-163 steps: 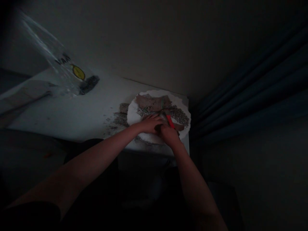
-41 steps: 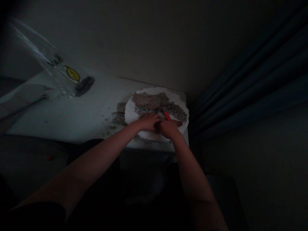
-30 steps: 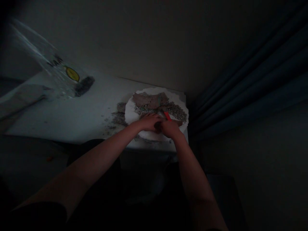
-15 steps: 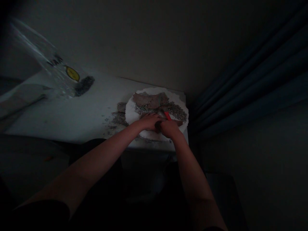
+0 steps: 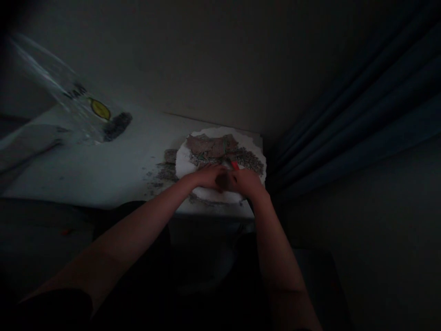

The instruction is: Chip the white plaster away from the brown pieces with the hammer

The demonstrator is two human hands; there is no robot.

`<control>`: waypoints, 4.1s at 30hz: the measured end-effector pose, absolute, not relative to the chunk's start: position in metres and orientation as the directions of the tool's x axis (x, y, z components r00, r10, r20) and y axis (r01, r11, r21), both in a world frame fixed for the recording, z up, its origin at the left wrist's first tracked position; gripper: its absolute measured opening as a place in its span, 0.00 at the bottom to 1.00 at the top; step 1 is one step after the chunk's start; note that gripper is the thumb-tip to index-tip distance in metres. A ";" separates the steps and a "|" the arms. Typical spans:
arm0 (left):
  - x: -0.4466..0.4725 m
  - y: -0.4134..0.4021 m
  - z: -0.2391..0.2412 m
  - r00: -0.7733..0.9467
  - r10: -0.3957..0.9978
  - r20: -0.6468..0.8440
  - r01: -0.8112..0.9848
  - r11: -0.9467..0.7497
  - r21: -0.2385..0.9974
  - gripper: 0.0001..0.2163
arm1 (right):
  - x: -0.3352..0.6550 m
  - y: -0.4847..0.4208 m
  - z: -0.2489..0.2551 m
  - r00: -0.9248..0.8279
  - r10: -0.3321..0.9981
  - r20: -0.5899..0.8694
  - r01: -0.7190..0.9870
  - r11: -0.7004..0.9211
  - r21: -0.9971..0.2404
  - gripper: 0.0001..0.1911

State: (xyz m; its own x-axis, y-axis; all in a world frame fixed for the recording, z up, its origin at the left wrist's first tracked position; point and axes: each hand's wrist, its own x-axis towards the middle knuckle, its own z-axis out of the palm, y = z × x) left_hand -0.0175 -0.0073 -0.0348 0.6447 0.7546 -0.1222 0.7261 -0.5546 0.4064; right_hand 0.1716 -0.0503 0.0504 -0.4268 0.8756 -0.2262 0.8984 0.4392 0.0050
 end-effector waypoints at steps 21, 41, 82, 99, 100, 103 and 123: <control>-0.105 -0.013 0.012 0.431 0.894 0.122 0.558 -0.370 0.743 0.14 | 0.173 -0.044 0.007 -0.308 0.949 0.068 0.810 0.299 -0.504 0.26; -0.163 -0.053 -0.012 0.365 0.921 -0.139 0.715 -0.182 0.675 0.10 | 0.139 -0.095 -0.013 -0.595 0.802 -0.051 0.802 0.589 -0.100 0.22; -0.062 -0.043 -0.055 0.439 0.893 0.099 0.593 -0.371 0.714 0.10 | 0.164 -0.105 -0.036 -0.543 0.836 0.079 0.789 0.540 -0.293 0.25; -0.060 -0.046 -0.055 0.429 0.893 0.135 0.624 -0.402 0.670 0.08 | 0.142 -0.114 -0.036 -0.564 0.825 0.037 0.811 0.562 -0.165 0.24; -0.060 -0.046 -0.055 0.431 0.892 0.135 0.621 -0.402 0.672 0.08 | 0.141 -0.114 -0.037 -0.559 0.828 0.039 0.815 0.558 -0.159 0.24; -0.060 -0.047 -0.054 0.436 0.891 0.126 0.615 -0.397 0.681 0.08 | 0.141 -0.114 -0.039 -0.556 0.830 0.042 0.817 0.555 -0.156 0.25; -0.062 -0.050 -0.058 0.541 0.820 0.187 0.648 -0.548 0.529 0.11 | 0.148 -0.109 -0.038 -0.589 0.803 0.094 0.762 0.590 -0.268 0.23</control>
